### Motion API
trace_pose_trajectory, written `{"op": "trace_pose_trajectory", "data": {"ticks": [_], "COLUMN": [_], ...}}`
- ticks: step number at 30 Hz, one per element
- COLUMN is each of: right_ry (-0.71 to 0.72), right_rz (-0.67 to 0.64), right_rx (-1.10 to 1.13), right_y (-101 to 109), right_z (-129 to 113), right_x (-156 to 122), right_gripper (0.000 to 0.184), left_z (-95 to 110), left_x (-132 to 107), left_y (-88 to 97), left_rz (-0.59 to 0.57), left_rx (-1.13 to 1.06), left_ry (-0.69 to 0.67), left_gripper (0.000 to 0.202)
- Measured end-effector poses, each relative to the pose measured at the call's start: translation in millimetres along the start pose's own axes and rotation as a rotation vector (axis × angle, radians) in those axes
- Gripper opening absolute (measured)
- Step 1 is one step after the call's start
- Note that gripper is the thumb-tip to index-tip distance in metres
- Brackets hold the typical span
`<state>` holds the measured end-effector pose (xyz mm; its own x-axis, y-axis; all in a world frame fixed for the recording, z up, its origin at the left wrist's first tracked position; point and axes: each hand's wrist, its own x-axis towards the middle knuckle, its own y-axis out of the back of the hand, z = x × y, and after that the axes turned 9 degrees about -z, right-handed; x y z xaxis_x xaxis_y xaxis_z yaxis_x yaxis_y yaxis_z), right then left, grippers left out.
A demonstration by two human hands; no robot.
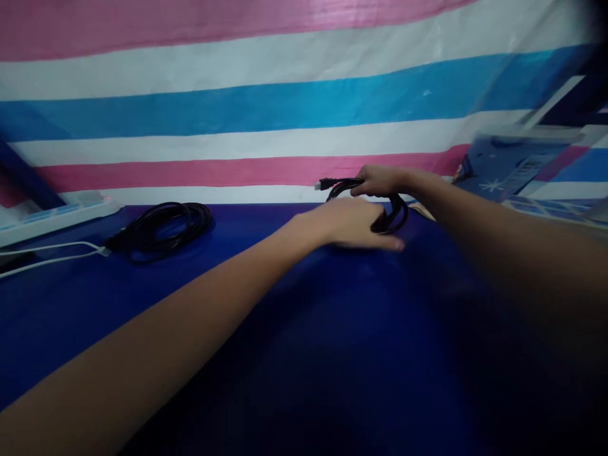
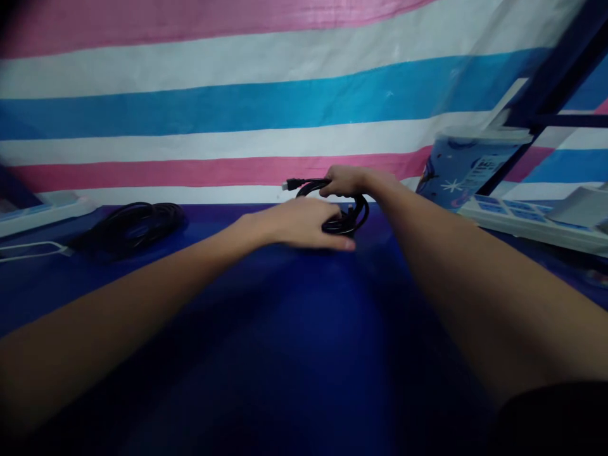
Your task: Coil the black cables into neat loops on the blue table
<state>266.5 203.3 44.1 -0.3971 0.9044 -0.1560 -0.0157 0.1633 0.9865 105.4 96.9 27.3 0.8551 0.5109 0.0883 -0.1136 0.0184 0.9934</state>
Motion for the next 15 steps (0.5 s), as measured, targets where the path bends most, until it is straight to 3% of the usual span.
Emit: {"op": "trace_pose_trajectory", "data": {"ticks": [2, 6, 11, 15], "right_ry": [-0.016, 0.032, 0.13, 0.185], "right_rz": [-0.025, -0.007, -0.003, -0.052], "right_rx": [-0.061, -0.152, -0.176, -0.104], "right_y": [-5.9, -21.1, -23.0, -24.5], "right_z": [1.7, -3.2, -15.3, -25.1], "right_x": [5.5, 16.1, 8.0, -1.5], "right_gripper": [0.028, 0.034, 0.041, 0.042], "left_z": [1.5, -3.0, -12.1, -12.8], "left_x": [-1.5, 5.8, 11.3, 8.7], "left_y": [-14.2, -36.3, -43.8, -45.7], "left_rz": [-0.056, 0.037, 0.092, 0.11], "left_rx": [0.034, 0.101, 0.109, 0.063], "left_ry": [0.003, 0.043, -0.018, 0.014], "left_gripper": [0.045, 0.033, 0.037, 0.055]}}
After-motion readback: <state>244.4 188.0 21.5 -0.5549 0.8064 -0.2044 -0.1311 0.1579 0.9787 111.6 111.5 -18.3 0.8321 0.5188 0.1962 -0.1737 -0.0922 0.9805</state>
